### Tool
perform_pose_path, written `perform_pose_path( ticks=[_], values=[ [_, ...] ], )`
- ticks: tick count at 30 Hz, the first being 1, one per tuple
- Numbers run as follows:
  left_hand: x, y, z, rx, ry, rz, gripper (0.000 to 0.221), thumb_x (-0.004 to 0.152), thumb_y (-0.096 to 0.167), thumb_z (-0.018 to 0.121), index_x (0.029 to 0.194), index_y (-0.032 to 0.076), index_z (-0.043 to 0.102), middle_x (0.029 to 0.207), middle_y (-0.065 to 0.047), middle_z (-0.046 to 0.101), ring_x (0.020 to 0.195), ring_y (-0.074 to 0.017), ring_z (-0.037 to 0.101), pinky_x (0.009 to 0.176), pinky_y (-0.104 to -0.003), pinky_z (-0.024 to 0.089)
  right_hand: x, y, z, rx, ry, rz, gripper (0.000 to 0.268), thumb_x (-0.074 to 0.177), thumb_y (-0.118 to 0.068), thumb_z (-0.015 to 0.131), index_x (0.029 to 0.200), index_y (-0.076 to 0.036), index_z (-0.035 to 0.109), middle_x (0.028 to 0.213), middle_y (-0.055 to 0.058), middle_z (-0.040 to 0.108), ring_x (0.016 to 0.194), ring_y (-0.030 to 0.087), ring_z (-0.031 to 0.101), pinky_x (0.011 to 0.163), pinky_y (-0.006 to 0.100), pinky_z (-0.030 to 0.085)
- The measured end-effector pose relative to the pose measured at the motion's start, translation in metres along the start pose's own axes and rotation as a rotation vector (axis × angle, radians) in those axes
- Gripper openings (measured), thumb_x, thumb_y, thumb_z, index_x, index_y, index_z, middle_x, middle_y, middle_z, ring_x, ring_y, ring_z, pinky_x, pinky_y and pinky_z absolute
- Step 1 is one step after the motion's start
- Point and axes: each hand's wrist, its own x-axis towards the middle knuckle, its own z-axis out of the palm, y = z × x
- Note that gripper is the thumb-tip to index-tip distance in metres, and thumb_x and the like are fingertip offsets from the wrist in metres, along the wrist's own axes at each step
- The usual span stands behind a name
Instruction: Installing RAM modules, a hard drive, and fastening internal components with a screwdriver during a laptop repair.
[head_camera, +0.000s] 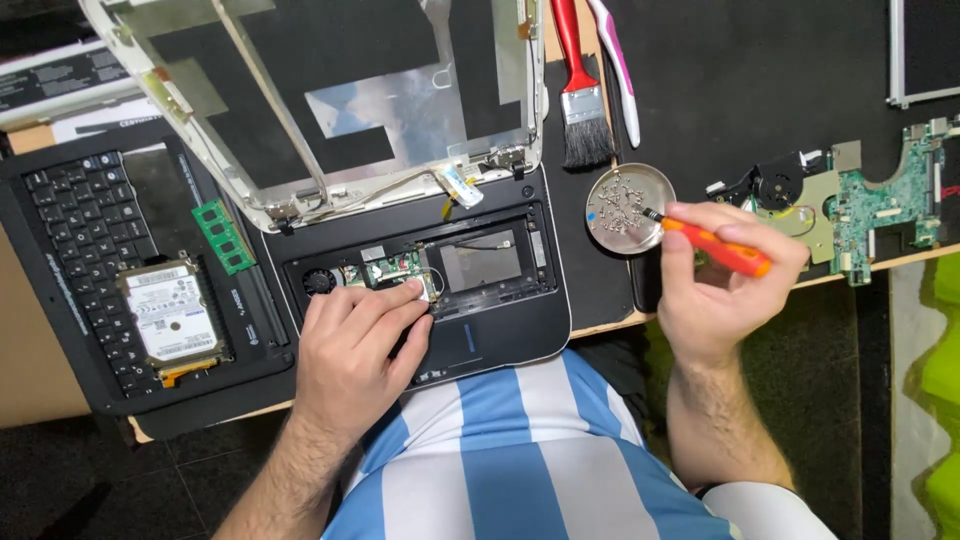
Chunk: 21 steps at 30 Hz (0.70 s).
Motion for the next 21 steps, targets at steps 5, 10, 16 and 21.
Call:
perform_pose_path(
  ticks=[5,10,16,21],
  values=[
    [-0.002,-0.001,0.001,0.014,0.007,0.005,0.014,0.109,0.019,0.098,0.12,0.011,0.092,0.134,0.001,0.092,0.101,-0.0254,0.073,0.082,-0.044,0.053,-0.003,0.006,-0.003,0.114,0.057,0.183,0.042,0.123,0.006,0.078,0.141,-0.01,0.043,0.123,0.035,0.075,0.116,0.043,0.082,0.12,0.055,0.068],
    [-0.005,-0.001,0.002,0.02,0.017,-0.002,0.015,0.11,0.019,0.096,0.123,0.012,0.093,0.137,0.003,0.091,0.1,-0.0253,0.071,0.084,-0.043,0.052,-0.012,0.015,-0.002,0.207,0.111,0.279,0.043,0.122,-0.003,0.081,0.141,-0.013,0.044,0.119,0.031,0.075,0.112,0.04,0.082,0.12,0.05,0.066],
    [-0.003,0.001,0.0,0.035,0.046,-0.002,0.016,0.11,0.019,0.097,0.123,0.012,0.093,0.137,0.003,0.091,0.1,-0.0251,0.072,0.083,-0.044,0.051,-0.015,0.013,0.003,0.283,0.088,0.297,0.042,0.124,-0.016,0.084,0.141,-0.014,0.046,0.12,0.029,0.078,0.111,0.035,0.08,0.116,0.045,0.065],
    [-0.002,0.004,-0.005,0.037,0.104,0.038,0.01,0.114,0.017,0.093,0.118,0.007,0.092,0.137,0.001,0.091,0.1,-0.0272,0.068,0.084,-0.044,0.05,-0.022,-0.021,0.032,0.343,-0.048,0.291,0.041,0.124,-0.011,0.079,0.142,-0.017,0.042,0.122,0.027,0.078,0.114,0.038,0.08,0.124,0.052,0.066]
  ],
)
